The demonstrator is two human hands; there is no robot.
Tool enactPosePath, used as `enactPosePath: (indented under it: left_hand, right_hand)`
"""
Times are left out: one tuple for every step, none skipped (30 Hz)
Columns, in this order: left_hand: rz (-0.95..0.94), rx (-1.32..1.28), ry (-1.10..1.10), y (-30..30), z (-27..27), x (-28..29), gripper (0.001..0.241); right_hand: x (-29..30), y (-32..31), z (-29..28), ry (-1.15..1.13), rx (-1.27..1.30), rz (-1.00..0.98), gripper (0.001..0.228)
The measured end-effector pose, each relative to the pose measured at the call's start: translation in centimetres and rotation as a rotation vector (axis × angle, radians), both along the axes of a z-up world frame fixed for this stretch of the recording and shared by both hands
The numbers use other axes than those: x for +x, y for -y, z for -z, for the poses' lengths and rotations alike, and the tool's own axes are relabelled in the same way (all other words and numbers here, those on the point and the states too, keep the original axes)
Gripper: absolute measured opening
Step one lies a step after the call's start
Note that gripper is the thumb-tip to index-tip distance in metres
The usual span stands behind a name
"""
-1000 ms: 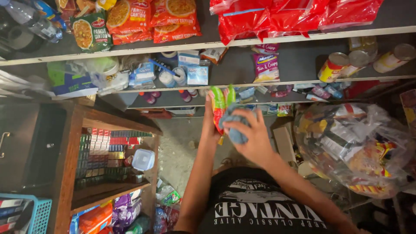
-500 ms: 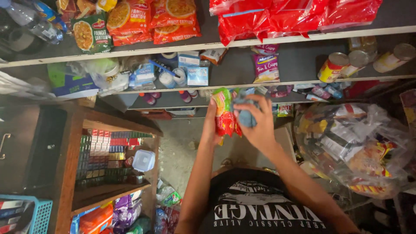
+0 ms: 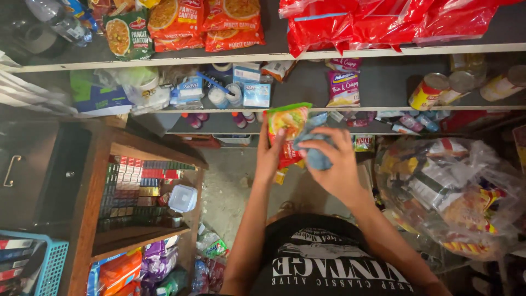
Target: Wiping individual packs of instant noodles with a cleaning cloth on store shelves.
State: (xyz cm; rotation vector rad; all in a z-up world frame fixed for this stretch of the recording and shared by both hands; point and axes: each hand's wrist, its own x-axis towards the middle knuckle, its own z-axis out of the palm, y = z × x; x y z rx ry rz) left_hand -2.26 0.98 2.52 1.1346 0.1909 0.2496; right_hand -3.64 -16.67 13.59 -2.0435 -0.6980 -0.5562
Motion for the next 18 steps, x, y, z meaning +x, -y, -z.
enactPosePath:
  left_hand:
    - [0.000, -0.001, -0.001, 0.1, -0.2, -0.2, 0.066]
    - [0.036, 0.121, 0.035, 0.2, -0.4, -0.4, 0.066]
    - [0.072, 0.242, 0.071, 0.2, -0.6, -0.5, 0.067]
    - [0.072, 0.243, 0.070, 0.1, -0.4, -0.6, 0.067]
    - [0.062, 0.319, 0.061, -0.1, -0.2, -0.7, 0.067]
    - [0.051, 0.395, 0.056, -0.2, -0.1, -0.6, 0.067]
    - [0.051, 0.395, 0.059, 0.0, 0.1, -0.5, 0.067]
    - [0.058, 0.329, 0.009, 0.3, 0.3, -0.5, 0.066]
    - [0.065, 0.261, -0.041, 0.5, 0.5, -0.5, 0.066]
    - [0.067, 0.261, -0.040, 0.5, 1.4, -0.3, 0.066]
    - [0.057, 0.195, -0.032, 0.5, 2.3, -0.1, 0.067]
    - [0.048, 0.128, -0.019, 0.7, 3.2, 0.4, 0.068]
    - [0.051, 0.126, -0.014, 0.7, 2.7, 0.9, 0.068]
    - [0.039, 0.136, 0.002, 0.6, 2.4, 0.8, 0.070]
    - [0.028, 0.145, 0.017, 0.6, 2.1, 0.7, 0.073]
    - [0.025, 0.146, 0.021, 0.6, 1.4, 0.8, 0.073]
    - [-0.001, 0.029, -0.044, 0.6, 0.8, 1.0, 0.072]
    - [-0.026, -0.089, -0.114, 0.6, 0.1, 0.9, 0.072]
  right_hand:
    - [0.4, -0.2, 0.3, -0.001, -0.001, 0.000, 0.027]
    - [0.8, -0.4, 0.6, 0.000, -0.087, -0.031, 0.033]
    - [1.3, -0.6, 0.9, 0.001, -0.173, -0.062, 0.040]
    - [2.0, -0.6, 1.4, 0.000, -0.173, -0.063, 0.040]
    - [2.7, -0.5, 1.9, 0.005, -0.165, -0.047, 0.039]
    - [3.6, -0.5, 2.3, 0.015, -0.157, -0.030, 0.039]
    - [3.8, -0.6, 2.4, 0.018, -0.156, -0.029, 0.039]
    - [3.9, -0.6, 2.6, -0.001, -0.121, 0.023, 0.033]
    - [4.0, -0.6, 2.7, -0.019, -0.085, 0.075, 0.027]
    - [3.2, -0.8, 2.5, -0.018, -0.085, 0.077, 0.027]
    - [2.4, -1.1, 2.4, 0.020, -0.141, 0.100, 0.031]
    - [1.9, -1.2, 2.1, 0.062, -0.197, 0.125, 0.037]
    - [0.8, -1.2, 2.1, 0.067, -0.199, 0.128, 0.037]
    - [-0.6, -1.2, 2.1, 0.059, -0.211, 0.051, 0.037]
    - [-2.1, -1.2, 2.2, 0.051, -0.222, -0.027, 0.037]
    - [-2.2, -1.0, 2.7, 0.055, -0.221, -0.029, 0.037]
    - [-2.4, -0.8, 3.3, 0.021, -0.239, -0.048, 0.041]
    - [-2.7, -0.5, 3.8, -0.017, -0.259, -0.069, 0.044]
